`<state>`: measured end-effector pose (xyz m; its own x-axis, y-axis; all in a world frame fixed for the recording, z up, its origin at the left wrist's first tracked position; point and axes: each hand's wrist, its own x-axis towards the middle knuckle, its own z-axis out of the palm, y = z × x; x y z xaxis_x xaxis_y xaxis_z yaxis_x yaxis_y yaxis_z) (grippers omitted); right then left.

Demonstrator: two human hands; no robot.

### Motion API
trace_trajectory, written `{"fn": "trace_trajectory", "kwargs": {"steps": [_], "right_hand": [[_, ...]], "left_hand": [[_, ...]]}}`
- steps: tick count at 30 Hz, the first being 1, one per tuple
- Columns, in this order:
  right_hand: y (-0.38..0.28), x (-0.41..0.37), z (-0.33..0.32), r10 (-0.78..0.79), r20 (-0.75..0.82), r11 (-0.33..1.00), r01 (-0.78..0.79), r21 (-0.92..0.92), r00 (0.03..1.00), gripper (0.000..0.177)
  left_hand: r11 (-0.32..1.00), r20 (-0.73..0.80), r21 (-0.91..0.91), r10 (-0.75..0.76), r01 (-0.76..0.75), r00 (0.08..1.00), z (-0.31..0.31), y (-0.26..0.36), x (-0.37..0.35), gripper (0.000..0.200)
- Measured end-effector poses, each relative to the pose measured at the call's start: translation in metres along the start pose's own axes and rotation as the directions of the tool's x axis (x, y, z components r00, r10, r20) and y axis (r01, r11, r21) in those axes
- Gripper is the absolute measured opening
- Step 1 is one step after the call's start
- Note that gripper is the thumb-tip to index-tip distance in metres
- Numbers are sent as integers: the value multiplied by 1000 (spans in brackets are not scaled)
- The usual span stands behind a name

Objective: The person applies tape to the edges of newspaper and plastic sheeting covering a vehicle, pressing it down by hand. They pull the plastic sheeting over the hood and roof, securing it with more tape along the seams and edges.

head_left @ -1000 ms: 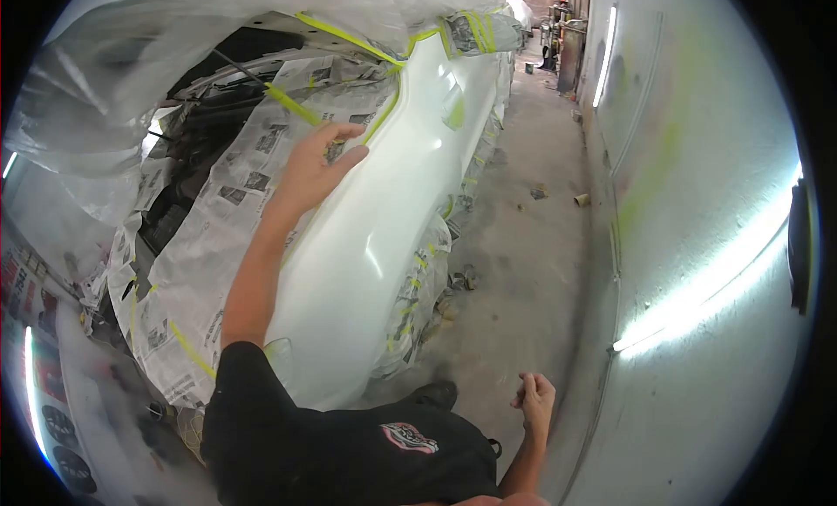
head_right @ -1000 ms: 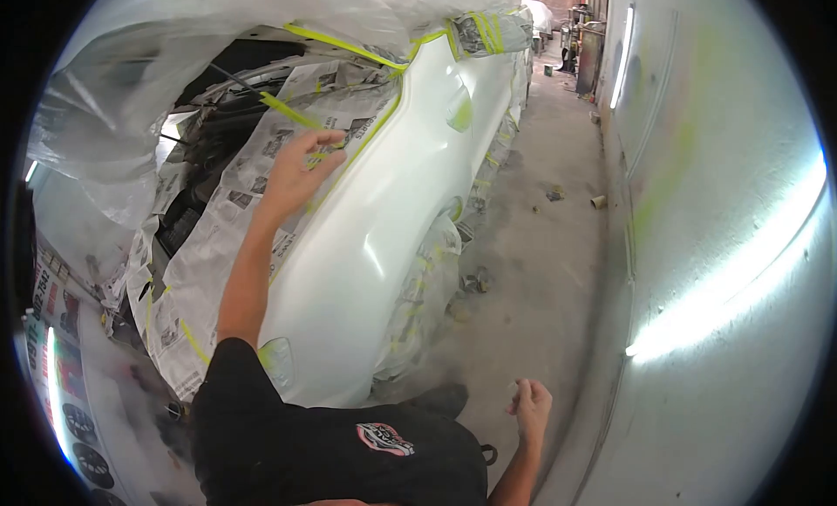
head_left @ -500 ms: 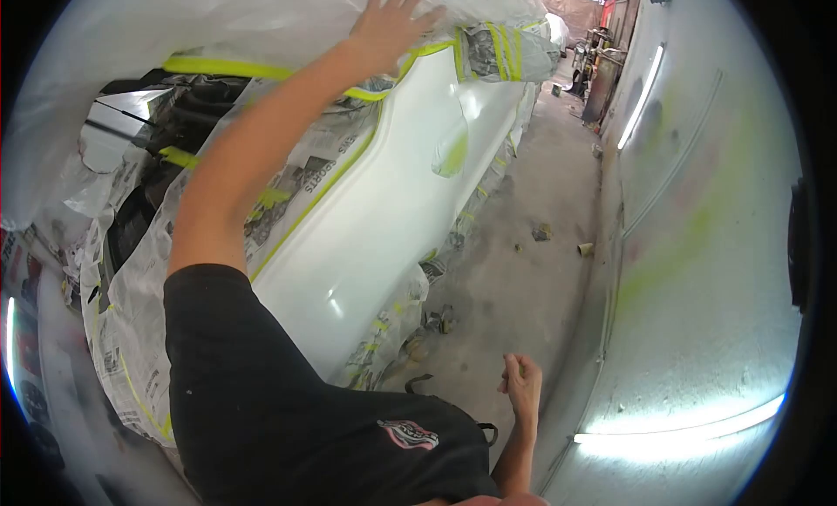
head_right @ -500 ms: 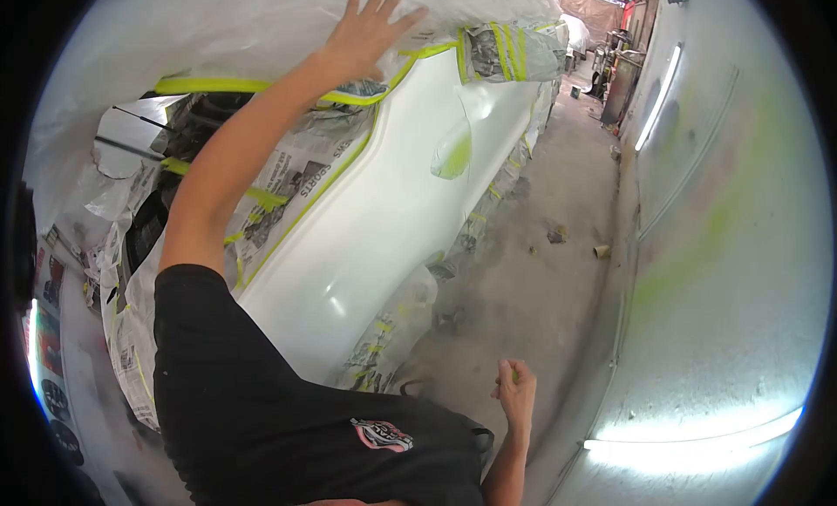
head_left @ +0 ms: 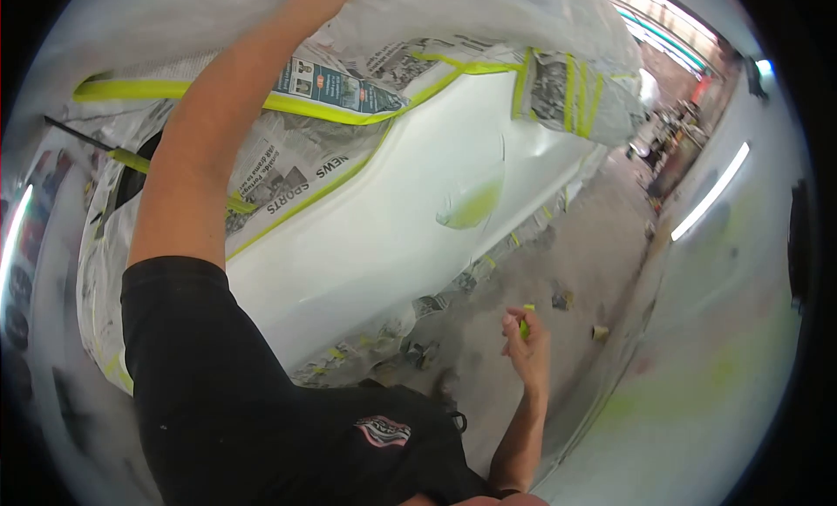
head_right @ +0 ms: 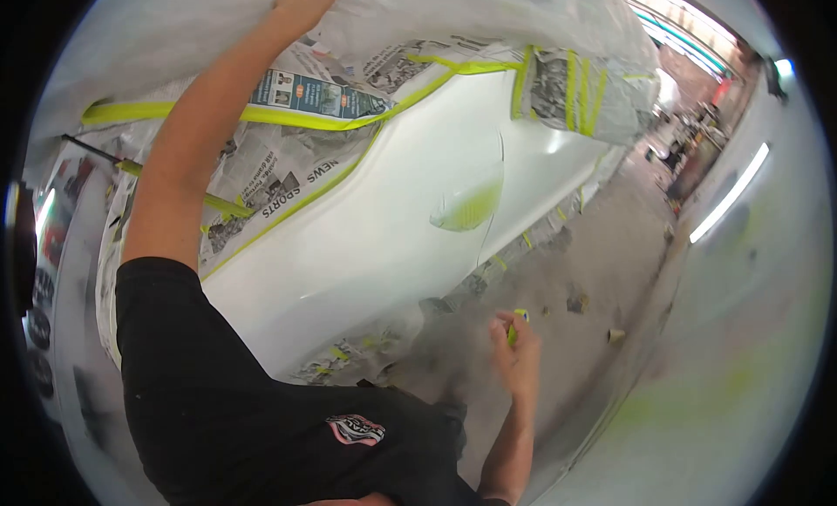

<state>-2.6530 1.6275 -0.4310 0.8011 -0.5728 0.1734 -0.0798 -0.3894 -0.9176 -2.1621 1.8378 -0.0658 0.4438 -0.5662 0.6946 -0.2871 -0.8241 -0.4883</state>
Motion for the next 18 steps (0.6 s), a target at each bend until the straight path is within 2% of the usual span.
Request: {"fn": "trace_trajectory", "kwargs": {"steps": [3, 5, 6, 7, 9, 10, 13, 16, 18], "right_hand": [[-35, 85, -32, -122, 71, 992, 125, -27, 990, 33], [-63, 139, -47, -212, 52, 976, 214, -32, 976, 30], [-78, 165, -51, -343, 55, 936, 346, -67, 938, 29], [-96, 191, -52, -467, 59, 876, 471, -102, 882, 28], [-140, 236, -43, -704, 91, 692, 709, -132, 704, 25], [-157, 259, -33, -754, 128, 635, 765, -108, 644, 24], [-202, 323, 21, -883, 148, 447, 894, -22, 445, 26], [-243, 355, 84, -917, 213, 332, 941, -66, 338, 38], [-261, 362, 123, -928, 239, 284, 958, -42, 286, 47]], "left_hand": [[994, -93, 112, 12, -2, 996, 0, -15, -20, 56], [1000, 12, 15, 9, -10, 1000, 10, -17, -24, 57], [999, 65, -41, 13, -10, 998, 11, -15, -27, 60], [998, 166, -61, -17, 28, 986, 1, -6, -33, 44], [991, 322, -127, 10, 32, 947, -3, -1, -44, 39], [986, 397, -159, 26, 41, 918, -2, -1, -51, 37], [950, 591, -161, -124, 267, 797, 2, 15, -56, 51], [932, 652, -166, -141, 321, 745, 12, 13, -53, 58], [928, 633, -190, -134, 321, 762, 21, 11, -56, 64]]}}
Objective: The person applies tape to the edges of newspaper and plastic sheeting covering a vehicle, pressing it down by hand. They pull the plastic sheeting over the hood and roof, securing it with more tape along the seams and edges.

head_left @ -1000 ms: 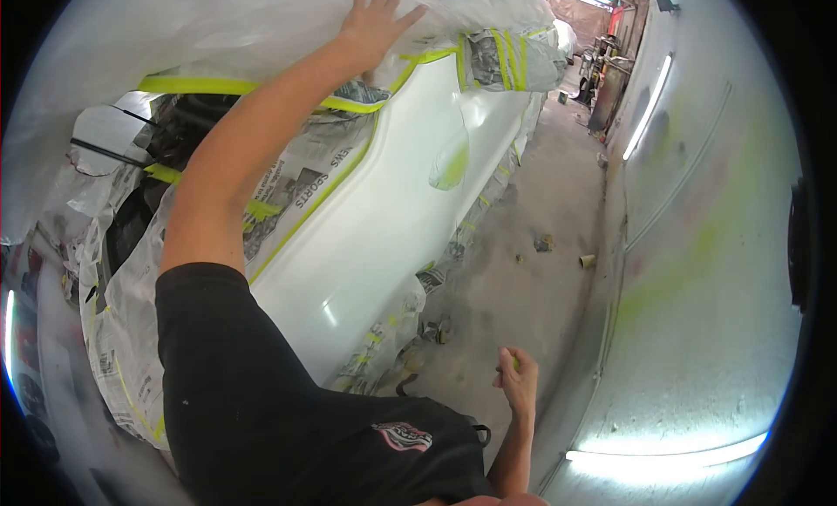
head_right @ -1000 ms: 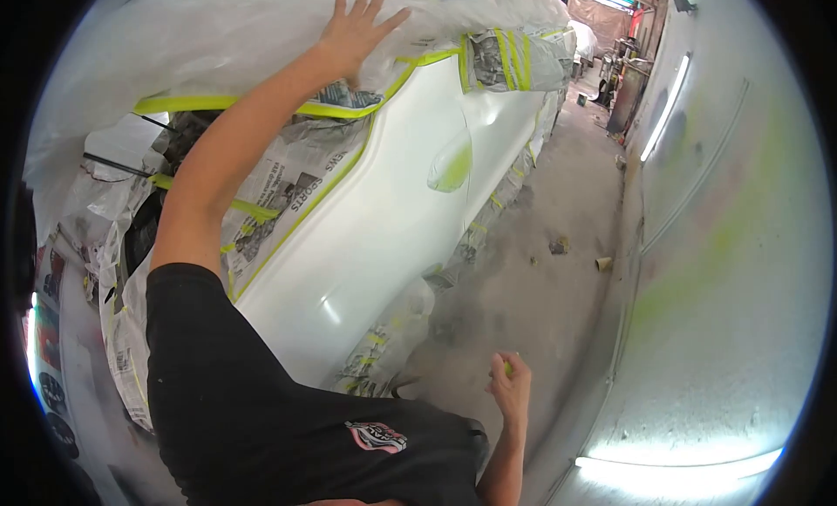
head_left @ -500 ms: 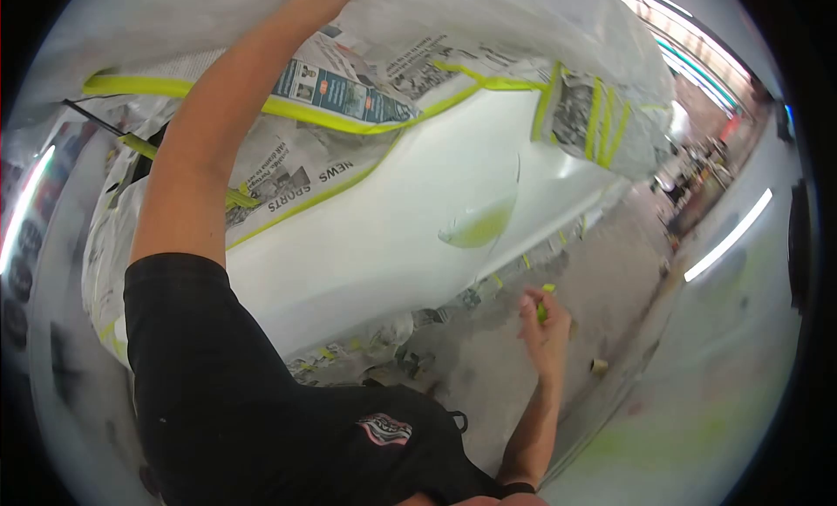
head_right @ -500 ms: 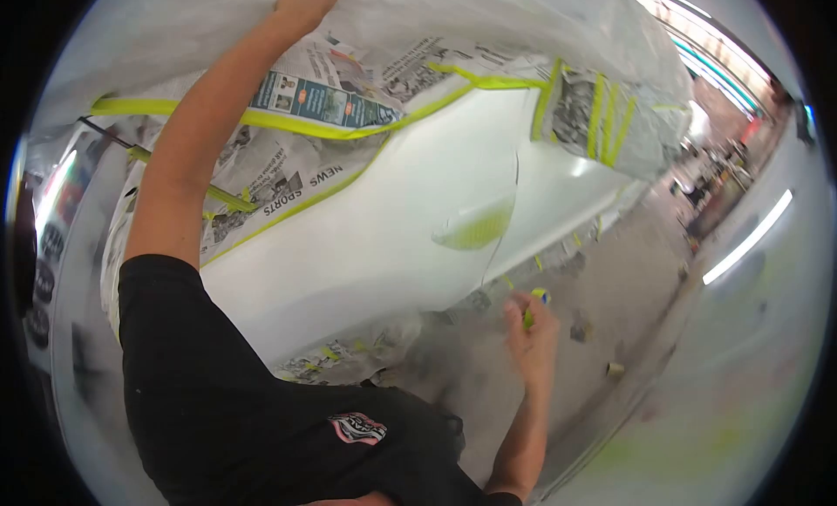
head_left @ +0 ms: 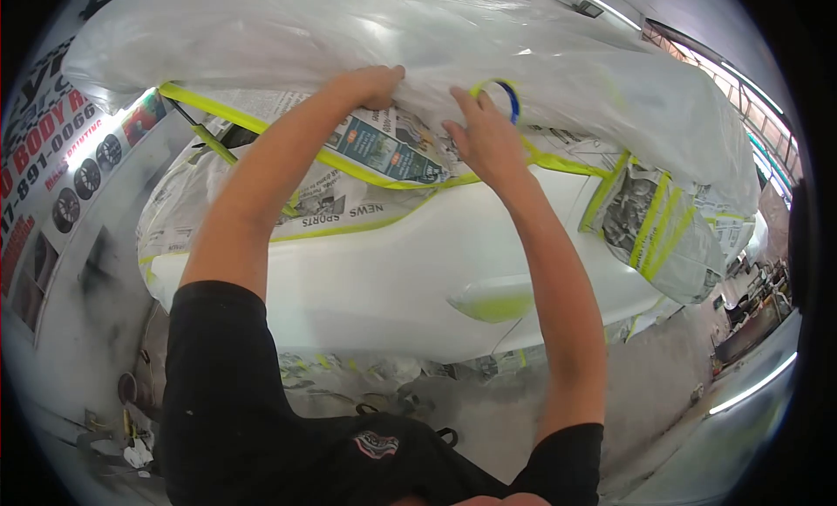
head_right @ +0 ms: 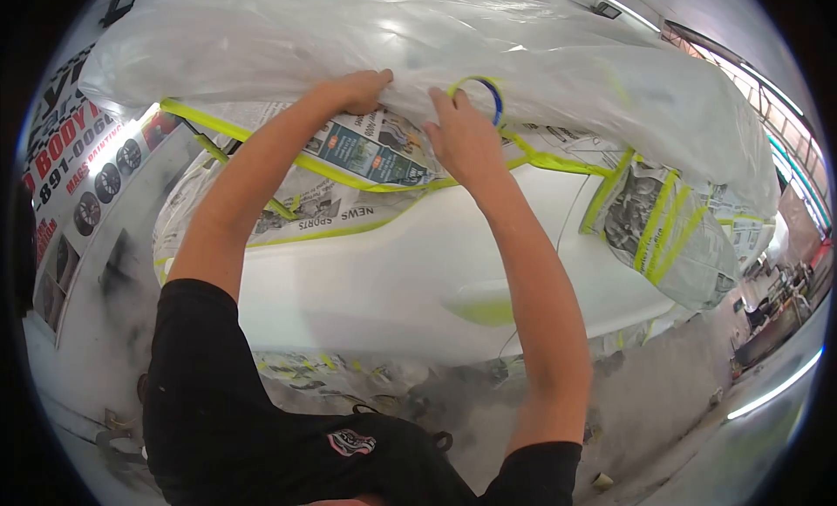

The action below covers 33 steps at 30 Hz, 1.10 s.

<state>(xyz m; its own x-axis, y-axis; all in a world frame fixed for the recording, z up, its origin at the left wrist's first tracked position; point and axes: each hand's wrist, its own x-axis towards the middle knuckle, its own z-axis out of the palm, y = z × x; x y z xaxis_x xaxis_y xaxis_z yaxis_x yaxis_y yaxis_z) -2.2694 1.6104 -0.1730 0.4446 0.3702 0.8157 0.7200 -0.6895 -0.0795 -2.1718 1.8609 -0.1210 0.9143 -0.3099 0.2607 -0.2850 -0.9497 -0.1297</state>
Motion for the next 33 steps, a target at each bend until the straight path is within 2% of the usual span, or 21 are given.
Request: {"fn": "trace_trajectory", "kwargs": {"steps": [2, 4, 5, 6, 8, 11, 12, 14, 17, 21, 25, 27, 30, 32, 33], "right_hand": [[3, 19, 37, -62, -31, 998, 63, 12, 998, 54], [6, 35, 62, -88, 15, 994, 89, -65, 996, 48], [7, 43, 73, -107, 43, 989, 111, -100, 993, 45], [15, 50, 83, -62, 91, 981, 77, -176, 994, 43], [41, 66, 96, 21, 168, 953, 31, -303, 986, 39], [64, 71, 89, -20, 45, 926, 35, -376, 999, 27], [72, 72, 88, -50, 4, 920, 48, -389, 999, 22], [86, 75, 86, -31, 59, 919, 52, -391, 998, 13], [101, 77, 88, -64, 84, 914, 92, -395, 994, 11], [133, 92, 101, -89, 75, 919, 112, -379, 993, 11], [155, 102, 117, -105, 24, 950, 107, -295, 994, 13], [164, 103, 130, -121, 82, 934, 142, -328, 989, 14], [166, 89, 150, -128, 204, 922, 192, -336, 971, 17], [161, 78, 163, -106, 253, 927, 188, -324, 962, 18], [158, 73, 169, -109, 258, 938, 185, -292, 960, 19]], "left_hand": [[998, 18, -53, 32, -31, 999, -8, 1, 0, 71], [984, 59, -175, 52, -41, 997, -27, 9, -13, 80], [973, -3, -171, 156, -154, 988, -33, 5, -14, 84], [954, -62, -156, 249, -256, 966, -40, -1, -17, 88], [956, -259, 189, 269, -224, 928, -77, 18, -55, 90], [829, -321, 559, 231, -13, 919, -112, -4, -99, 86], [845, -312, 534, 167, 27, 935, -111, -14, -109, 79], [871, -295, 477, 30, 120, 955, -110, -29, -125, 65], [887, -451, 454, 153, 79, 879, -79, -44, -133, 45], [929, -588, 366, 192, 47, 786, -56, -15, -143, 29], [924, -558, 383, 223, 9, 800, -35, 5, -149, 23], [916, -521, 401, 236, -10, 820, -27, 9, -145, 21], [942, -318, 336, 111, 2, 942, -46, 30, -140, 29], [980, -65, 132, -142, 149, 988, -80, 48, -118, 38], [969, 83, 53, -245, 241, 966, -90, 51, -103, 43]]}}
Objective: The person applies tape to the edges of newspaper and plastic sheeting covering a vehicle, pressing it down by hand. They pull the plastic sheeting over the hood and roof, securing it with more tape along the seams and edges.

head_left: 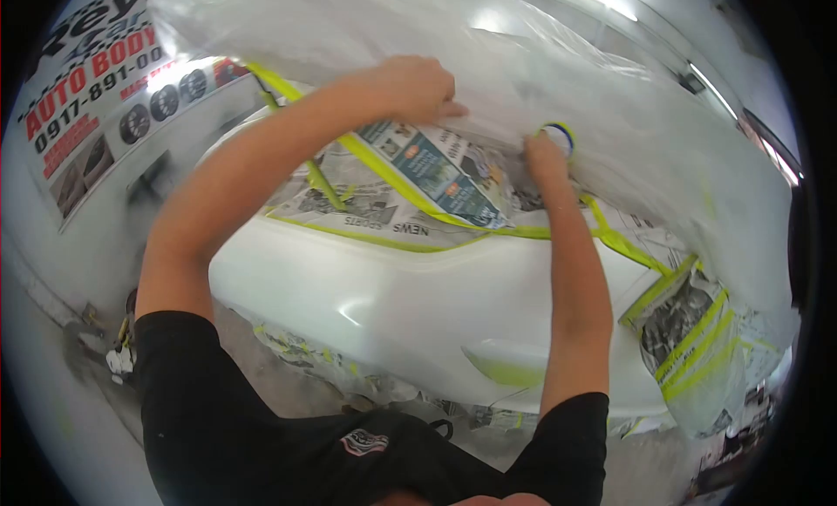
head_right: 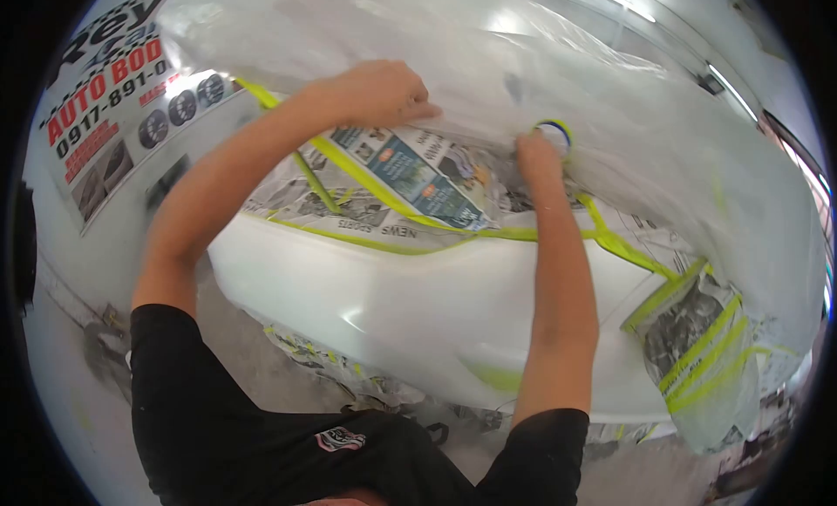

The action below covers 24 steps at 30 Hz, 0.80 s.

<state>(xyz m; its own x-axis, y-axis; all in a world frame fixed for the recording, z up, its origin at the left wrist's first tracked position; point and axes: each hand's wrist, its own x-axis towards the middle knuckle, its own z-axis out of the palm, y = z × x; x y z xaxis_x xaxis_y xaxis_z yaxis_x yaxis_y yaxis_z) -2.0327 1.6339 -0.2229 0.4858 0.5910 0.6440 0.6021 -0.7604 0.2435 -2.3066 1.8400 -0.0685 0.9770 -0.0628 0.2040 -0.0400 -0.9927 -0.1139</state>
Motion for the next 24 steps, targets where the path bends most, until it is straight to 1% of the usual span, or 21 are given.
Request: {"fn": "trace_trajectory", "kwargs": {"steps": [1, 3, 6, 7, 9, 12, 13, 14, 15, 17, 18, 21, 22, 24], "right_hand": [[-5, -4, 3, -7, 3, 999, 7, 34, 1000, 20], [-13, -11, 1, 40, 22, 998, -41, 47, 999, 20], [-17, -18, -2, 72, 51, 990, -77, 120, 996, 20], [-17, -20, -5, 76, 63, 985, -84, 150, 995, 20], [-15, -22, -12, 28, 142, 987, -50, 153, 990, 20], [-2, -11, -32, -82, 233, 981, 37, 190, 969, 25], [3, -9, -43, -129, 260, 975, 75, 209, 957, 28], [11, -9, -57, -87, 206, 937, 10, 350, 975, 31], [16, -7, -74, -39, 153, 871, -42, 489, 987, 35], [20, -5, -120, 74, 73, 805, -102, 584, 995, 40], [19, -4, -132, 134, 34, 767, -125, 630, 990, 43], [1, -6, -117, 2, -220, 808, 128, 574, 976, 40], [-9, -8, -94, -124, -350, 898, 255, 359, 929, 32], [-32, -20, -79, -127, -75, 909, 147, 391, 989, 25]], "left_hand": [[995, -67, 73, 77, -72, 995, 0, 1, 14, 45], [956, -191, 227, 233, -188, 953, 5, -1, 43, 49], [855, -282, 333, 492, -396, 824, 32, -2, 94, 55], [865, -220, 281, 480, -416, 849, 44, 4, 100, 53], [881, -95, 173, 461, -441, 883, 68, 18, 110, 48], [887, 9, 118, 449, -447, 893, 100, 36, 124, 37], [893, 19, 113, 436, -436, 900, 104, 40, 128, 34], [901, 31, 111, 419, -419, 908, 106, 42, 132, 31], [910, 44, 113, 396, -398, 917, 109, 41, 134, 28], [918, 61, 141, 365, -370, 929, 108, 46, 135, 25], [921, 68, 159, 349, -355, 935, 109, 46, 136, 24], [921, -18, 157, 364, -357, 931, 116, 46, 135, 22], [925, -44, 135, 363, -355, 931, 123, 43, 141, 21], [929, -95, 92, 365, -357, 926, 138, 34, 156, 21]]}}
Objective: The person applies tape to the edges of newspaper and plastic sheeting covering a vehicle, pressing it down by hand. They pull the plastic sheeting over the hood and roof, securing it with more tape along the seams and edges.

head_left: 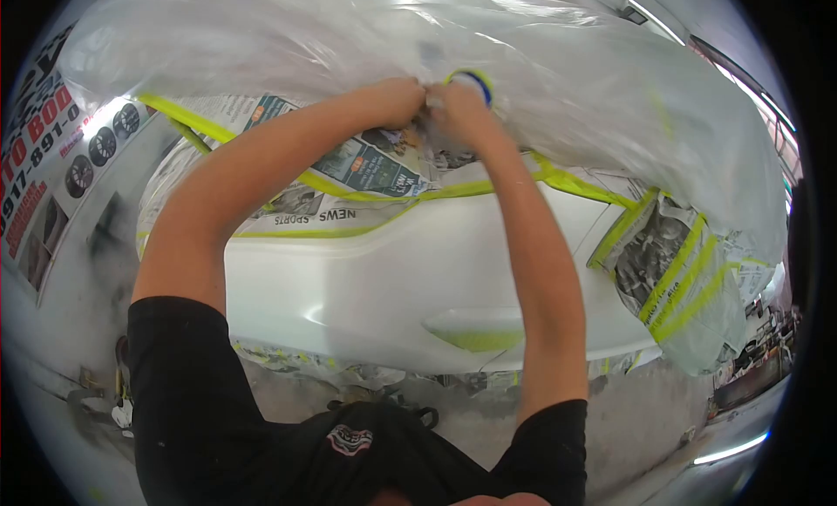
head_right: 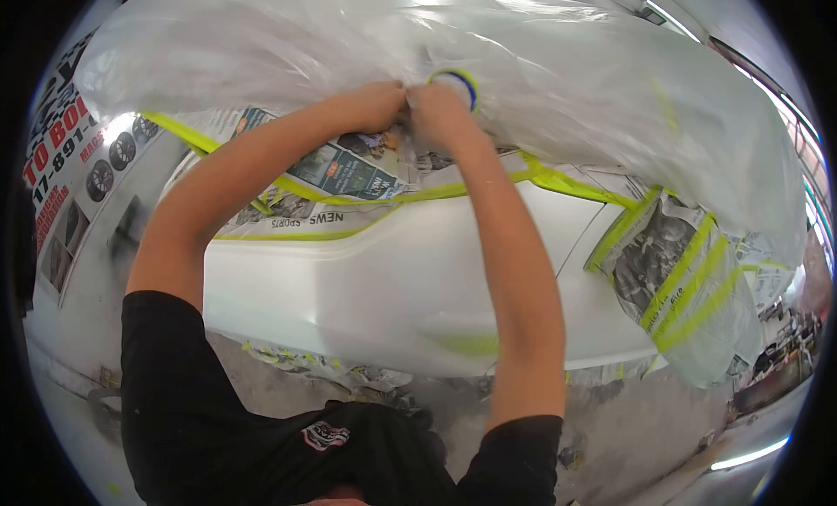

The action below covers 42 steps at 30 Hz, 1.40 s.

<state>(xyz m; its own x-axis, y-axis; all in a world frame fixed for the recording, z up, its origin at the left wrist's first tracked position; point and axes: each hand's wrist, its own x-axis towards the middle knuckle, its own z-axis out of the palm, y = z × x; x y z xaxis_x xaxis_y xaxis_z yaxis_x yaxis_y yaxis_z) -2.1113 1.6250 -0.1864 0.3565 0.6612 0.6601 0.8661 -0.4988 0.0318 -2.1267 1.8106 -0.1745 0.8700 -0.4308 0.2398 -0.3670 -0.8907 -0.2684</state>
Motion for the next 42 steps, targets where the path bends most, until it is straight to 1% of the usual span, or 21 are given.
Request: {"fn": "trace_trajectory", "kwargs": {"steps": [3, 6, 7, 9, 12, 15, 18, 20, 21, 22, 25, 27, 28, 29, 30, 31, 34, 37, 39, 40, 42], "right_hand": [[17, -13, 47, 138, 13, 982, -139, 126, 990, 24], [20, -11, 54, 176, 54, 984, -177, 31, 983, 17], [21, -9, 57, 170, 31, 985, -171, 19, 985, 16], [22, -5, 64, 159, -11, 987, -159, -7, 987, 14], [20, -4, 73, 182, -31, 983, -183, -32, 983, 12], [24, -5, 68, 214, 62, 977, -214, 2, 975, 16], [28, -4, 26, 96, 152, 991, -108, 75, 984, 28], [26, -2, -15, 134, 158, 955, -171, 244, 978, 38], [22, -6, -37, 184, 129, 866, -223, 447, 974, 37], [16, -11, -57, 239, 110, 735, -254, 629, 965, 36], [-5, -21, -106, 250, 68, 635, -217, 742, 966, 35], [-9, -26, -101, 222, -36, 896, -189, 402, 974, 34], [-10, -30, -98, 200, -80, 965, -182, 189, 976, 33], [-10, -38, -87, 159, -129, 987, -156, 37, 979, 32], [-10, -45, -72, 111, -167, 984, -132, -120, 980, 31], [-14, -47, -59, 144, -141, 980, -161, -117, 980, 30], [-13, -38, -11, 237, -20, 958, -238, -162, 971, 27], [-21, -33, 0, 282, 109, 954, -267, -137, 953, 31], [-34, -36, -3, 254, -116, 967, -256, 2, 960, 35], [-48, -38, -10, 240, -224, 971, -228, 77, 945, 38], [-88, -45, -48, 399, -171, 873, -316, 370, 901, 51]], "left_hand": [[984, 5, -167, 64, -63, 998, -21, 1, -12, 24], [898, 45, -438, -31, 48, 998, -78, 6, -28, 30], [948, 16, -318, 5, 0, 1000, -81, -2, -28, 29], [994, -27, -66, 87, -89, 996, -85, -24, -31, 28], [944, 19, -321, 93, -82, 996, -66, -33, -52, 20], [909, -181, -375, 121, -182, 976, -59, -17, -57, 21], [915, -65, -287, 276, -283, 959, -41, -34, -38, 23], [936, -37, -250, 246, -247, 969, -39, -29, -36, 23], [944, -24, -233, 235, -234, 972, -39, -25, -35, 22], [948, 0, -246, 210, -204, 978, -41, -23, -34, 22], [957, 67, -263, 146, -123, 987, -44, -18, -35, 22], [967, 92, -234, 127, -102, 988, -44, -19, -33, 23], [973, 68, -203, 128, -112, 989, -44, -19, -34, 24], [976, 39, -172, 140, -131, 989, -45, -18, -35, 25], [977, 102, -209, 69, -47, 992, -44, -19, -32, 24], [971, 171, -235, -3, 44, 985, -44, -20, -28, 24], [954, 33, -285, 107, -93, 994, -54, -14, -38, 23], [934, -42, -276, 222, -225, 974, -45, -23, -38, 22], [938, 17, -277, 223, -210, 975, -43, -29, -31, 24], [942, 48, -277, 211, -190, 976, -44, -30, -32, 25], [939, 87, -328, -81, 105, 993, -50, -19, -32, 30]]}}
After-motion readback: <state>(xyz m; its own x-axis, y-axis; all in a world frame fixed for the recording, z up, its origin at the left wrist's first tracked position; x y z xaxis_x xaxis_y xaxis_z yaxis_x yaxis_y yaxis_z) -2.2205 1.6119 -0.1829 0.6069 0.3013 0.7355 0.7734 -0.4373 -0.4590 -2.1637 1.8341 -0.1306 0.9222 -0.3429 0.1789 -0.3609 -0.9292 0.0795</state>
